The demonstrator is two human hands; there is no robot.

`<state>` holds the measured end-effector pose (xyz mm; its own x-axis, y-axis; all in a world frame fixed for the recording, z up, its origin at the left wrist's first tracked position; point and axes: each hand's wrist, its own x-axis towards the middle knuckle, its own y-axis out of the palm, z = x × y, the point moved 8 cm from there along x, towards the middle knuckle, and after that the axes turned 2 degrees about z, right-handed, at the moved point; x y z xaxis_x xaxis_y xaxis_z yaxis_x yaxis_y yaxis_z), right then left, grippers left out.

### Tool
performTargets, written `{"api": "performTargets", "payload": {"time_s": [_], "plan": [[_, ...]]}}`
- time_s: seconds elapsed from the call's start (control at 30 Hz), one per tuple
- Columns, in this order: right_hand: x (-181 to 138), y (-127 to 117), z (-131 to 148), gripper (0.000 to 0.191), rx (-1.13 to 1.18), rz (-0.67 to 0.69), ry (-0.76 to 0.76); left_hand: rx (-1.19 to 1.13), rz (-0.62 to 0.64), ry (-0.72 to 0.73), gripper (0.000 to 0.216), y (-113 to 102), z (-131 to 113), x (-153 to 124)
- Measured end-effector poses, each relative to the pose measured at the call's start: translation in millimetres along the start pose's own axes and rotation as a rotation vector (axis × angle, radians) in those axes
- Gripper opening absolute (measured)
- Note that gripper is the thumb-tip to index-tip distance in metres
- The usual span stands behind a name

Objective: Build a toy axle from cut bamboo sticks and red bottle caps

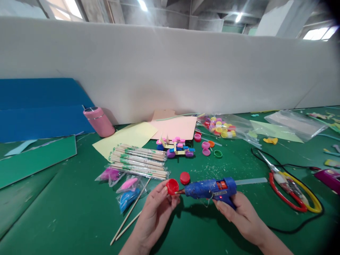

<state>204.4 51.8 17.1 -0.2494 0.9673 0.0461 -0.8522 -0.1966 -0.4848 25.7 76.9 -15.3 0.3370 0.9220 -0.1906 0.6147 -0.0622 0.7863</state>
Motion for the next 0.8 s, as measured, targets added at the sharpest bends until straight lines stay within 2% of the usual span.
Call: {"api": "performTargets", "payload": {"time_s": [0.27, 0.53, 0.8], "plan": [[0, -1, -4, 0.030, 0.009, -0.011, 0.021, -0.001, 0.008, 0.007, 0.016, 0, -1, 1], [-2, -6, -6, 0.032, 0.067, -0.065, 0.051, -0.034, -0.049, -0.021, 0.016, -5, 0, -2], [5, -9, -15, 0.033, 0.218, -0.142, 0.126, -0.025, -0.041, -0.035, 0.012, -5, 2, -1]]}}
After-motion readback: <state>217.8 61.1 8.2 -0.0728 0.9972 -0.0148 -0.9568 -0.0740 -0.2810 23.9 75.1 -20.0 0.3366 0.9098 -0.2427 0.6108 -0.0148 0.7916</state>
